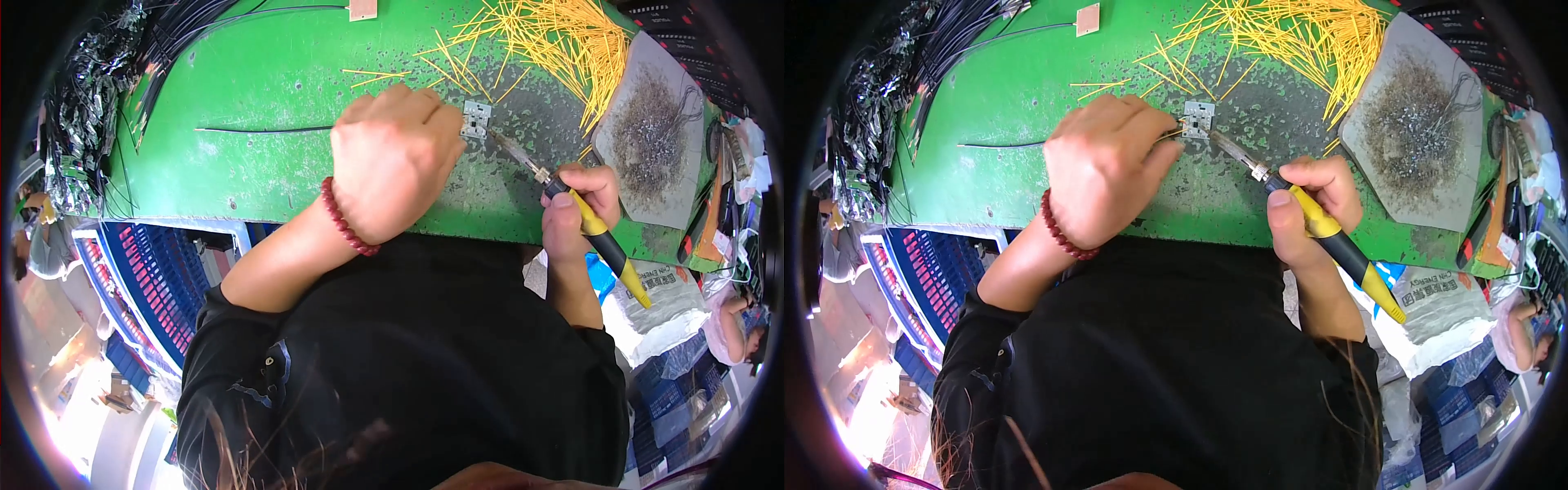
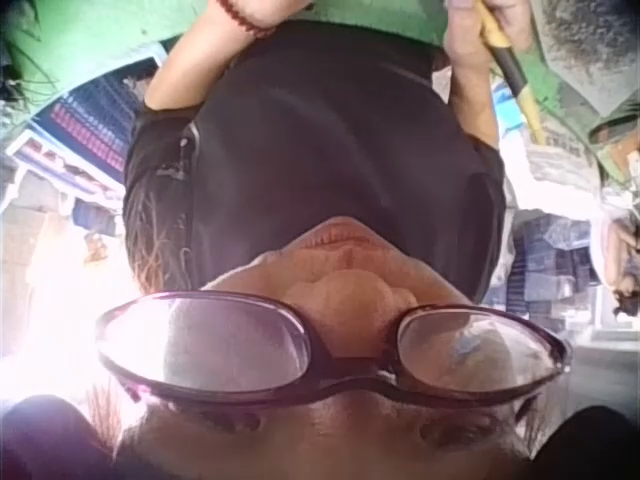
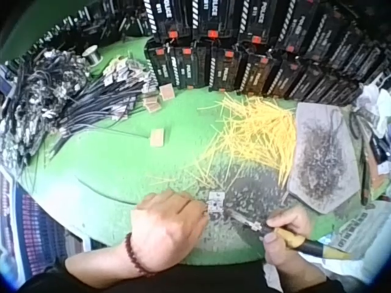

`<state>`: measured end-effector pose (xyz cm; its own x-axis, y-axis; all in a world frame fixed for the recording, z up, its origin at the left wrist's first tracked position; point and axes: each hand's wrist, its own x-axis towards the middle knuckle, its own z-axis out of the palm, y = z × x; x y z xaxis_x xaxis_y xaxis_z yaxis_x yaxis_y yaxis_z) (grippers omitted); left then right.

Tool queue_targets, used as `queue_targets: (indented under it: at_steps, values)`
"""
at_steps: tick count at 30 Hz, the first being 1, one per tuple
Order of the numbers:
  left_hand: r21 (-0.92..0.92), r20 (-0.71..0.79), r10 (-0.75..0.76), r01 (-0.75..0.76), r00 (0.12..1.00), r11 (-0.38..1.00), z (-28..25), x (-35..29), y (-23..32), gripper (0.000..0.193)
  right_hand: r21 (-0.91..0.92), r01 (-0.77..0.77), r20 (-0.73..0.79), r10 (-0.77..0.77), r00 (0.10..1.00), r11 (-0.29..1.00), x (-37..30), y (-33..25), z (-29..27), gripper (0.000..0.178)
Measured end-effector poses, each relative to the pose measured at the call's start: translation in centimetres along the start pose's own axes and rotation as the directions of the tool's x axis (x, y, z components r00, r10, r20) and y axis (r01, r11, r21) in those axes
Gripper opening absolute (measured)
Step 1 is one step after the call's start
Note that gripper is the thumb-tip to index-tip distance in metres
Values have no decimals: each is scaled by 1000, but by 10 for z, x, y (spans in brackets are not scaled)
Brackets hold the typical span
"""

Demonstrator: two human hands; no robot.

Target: Soldering wires onto small circuit boards and assembling electronic components into toy car bodies at an assembly line workbench.

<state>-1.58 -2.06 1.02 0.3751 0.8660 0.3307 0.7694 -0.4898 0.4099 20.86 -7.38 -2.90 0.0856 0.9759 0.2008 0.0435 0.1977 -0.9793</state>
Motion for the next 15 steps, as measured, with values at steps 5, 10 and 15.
queue_targets:
  at_steps: [5, 10, 15]
  values:
    - [49, -52, -52, 55, 997, 997, 0, 15, -22, 13, 43, -6, 16, 5, 1000, 999, 0, -1, 1, 26]
    - [174, -24, -55, 59, 998, 983, 12, 15, -29, 9, 43, -8, 14, 8, 1000, 999, 0, 0, 1, 26]
    - [137, -35, -36, 41, 999, 990, -2, 8, -28, 8, 45, 18, -8, -17, 1000, 999, 0, 1, 0, 25]
